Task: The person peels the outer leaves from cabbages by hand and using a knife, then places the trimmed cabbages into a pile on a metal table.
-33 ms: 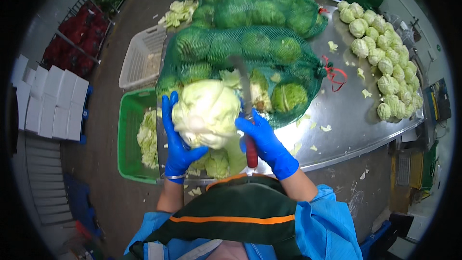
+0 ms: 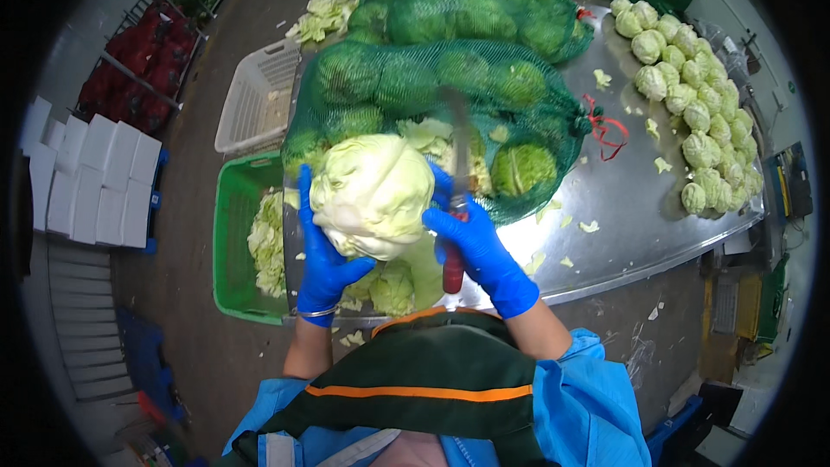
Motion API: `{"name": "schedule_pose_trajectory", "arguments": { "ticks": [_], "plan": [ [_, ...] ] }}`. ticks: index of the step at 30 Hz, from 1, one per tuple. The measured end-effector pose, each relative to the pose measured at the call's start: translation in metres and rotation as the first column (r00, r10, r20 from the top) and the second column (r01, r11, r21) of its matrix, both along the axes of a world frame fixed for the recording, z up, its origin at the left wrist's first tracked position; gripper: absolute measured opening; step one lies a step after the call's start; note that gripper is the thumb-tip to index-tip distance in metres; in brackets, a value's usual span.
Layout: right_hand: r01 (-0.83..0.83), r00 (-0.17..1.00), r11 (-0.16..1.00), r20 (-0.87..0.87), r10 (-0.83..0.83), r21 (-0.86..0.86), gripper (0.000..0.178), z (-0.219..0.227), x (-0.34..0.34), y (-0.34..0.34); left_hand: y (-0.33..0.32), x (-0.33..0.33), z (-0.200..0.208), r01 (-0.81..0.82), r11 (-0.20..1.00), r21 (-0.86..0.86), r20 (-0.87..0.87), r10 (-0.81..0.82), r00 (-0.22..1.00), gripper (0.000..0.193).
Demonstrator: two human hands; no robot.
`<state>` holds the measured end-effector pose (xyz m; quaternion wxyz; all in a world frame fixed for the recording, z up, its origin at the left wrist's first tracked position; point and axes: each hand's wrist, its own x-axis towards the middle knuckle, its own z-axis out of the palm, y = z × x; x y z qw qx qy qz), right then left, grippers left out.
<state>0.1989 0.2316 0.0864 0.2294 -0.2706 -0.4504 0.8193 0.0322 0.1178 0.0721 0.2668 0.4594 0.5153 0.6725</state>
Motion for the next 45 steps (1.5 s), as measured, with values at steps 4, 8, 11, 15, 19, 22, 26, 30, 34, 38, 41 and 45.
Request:
{"name": "schedule_pose_trajectory", "arguments": {
  "ticks": [4, 8, 11, 15, 19, 22, 26, 30, 34, 38, 41, 45],
  "plan": [
    [-0.018, 1.0, 0.999, -0.009, 0.018, 0.037, 0.065, -0.003, 0.002, 0.0, 0.001, 0.01, -0.005, 0.075, 0.997, -0.006, 0.265, -0.071, 0.962, 0.127],
    [-0.053, 0.998, 0.996, 0.036, 0.055, -0.065, 0.057, -0.012, 0.012, 0.002, -0.007, 0.007, -0.001, 0.071, 0.996, -0.062, 0.192, -0.058, 0.98, 0.123],
    [-0.01, 0.998, 0.998, 0.059, 0.014, -0.068, 0.055, -0.022, 0.012, 0.003, -0.002, 0.013, -0.005, -0.016, 1.0, -0.022, -0.033, 0.015, 0.999, 0.117],
    [0.064, 0.955, 0.881, 0.226, -0.19, 0.469, 0.045, -0.034, 0.023, 0.002, -0.005, 0.02, -0.02, -0.025, 0.989, -0.149, 0.14, 0.046, 0.989, 0.105],
    [-0.148, 0.931, 0.578, 0.311, -0.193, 0.802, 0.039, -0.046, 0.036, -0.007, -0.001, 0.02, -0.073, -0.017, 0.933, -0.361, 0.298, 0.133, 0.945, 0.099],
    [-0.358, 0.85, 0.483, 0.494, -0.186, 0.799, 0.041, -0.078, 0.036, -0.016, 0.001, 0.016, -0.144, -0.264, 0.814, -0.517, -0.182, 0.197, 0.963, 0.091],
    [-0.477, 0.799, 0.404, 0.576, -0.172, 0.781, 0.045, -0.104, 0.04, -0.027, -0.007, 0.021, -0.152, -0.269, 0.786, -0.557, -0.126, 0.24, 0.963, 0.092],
    [-0.547, 0.765, 0.376, 0.629, -0.139, 0.748, 0.048, -0.109, 0.026, -0.021, -0.003, 0.017, -0.152, -0.244, 0.788, -0.565, -0.057, 0.257, 0.965, 0.093],
    [-0.519, 0.77, 0.391, 0.615, -0.173, 0.76, 0.047, -0.128, 0.014, -0.03, -0.006, 0.021, -0.159, -0.237, 0.794, -0.559, -0.077, 0.234, 0.969, 0.091],
    [-0.526, 0.746, 0.348, 0.617, -0.249, 0.776, 0.041, -0.129, -0.013, -0.017, 0.0, 0.016, -0.157, -0.222, 0.8, -0.558, 0.03, 0.286, 0.958, 0.089],
    [-0.575, 0.69, 0.392, 0.684, -0.238, 0.718, 0.035, -0.115, -0.028, -0.012, 0.0, 0.008, -0.161, -0.211, 0.797, -0.566, 0.094, 0.317, 0.944, 0.087],
    [-0.616, 0.659, 0.366, 0.711, -0.247, 0.698, 0.033, -0.116, -0.037, -0.008, 0.003, 0.011, -0.157, -0.241, 0.779, -0.579, 0.076, 0.345, 0.935, 0.088]
  ]
}}
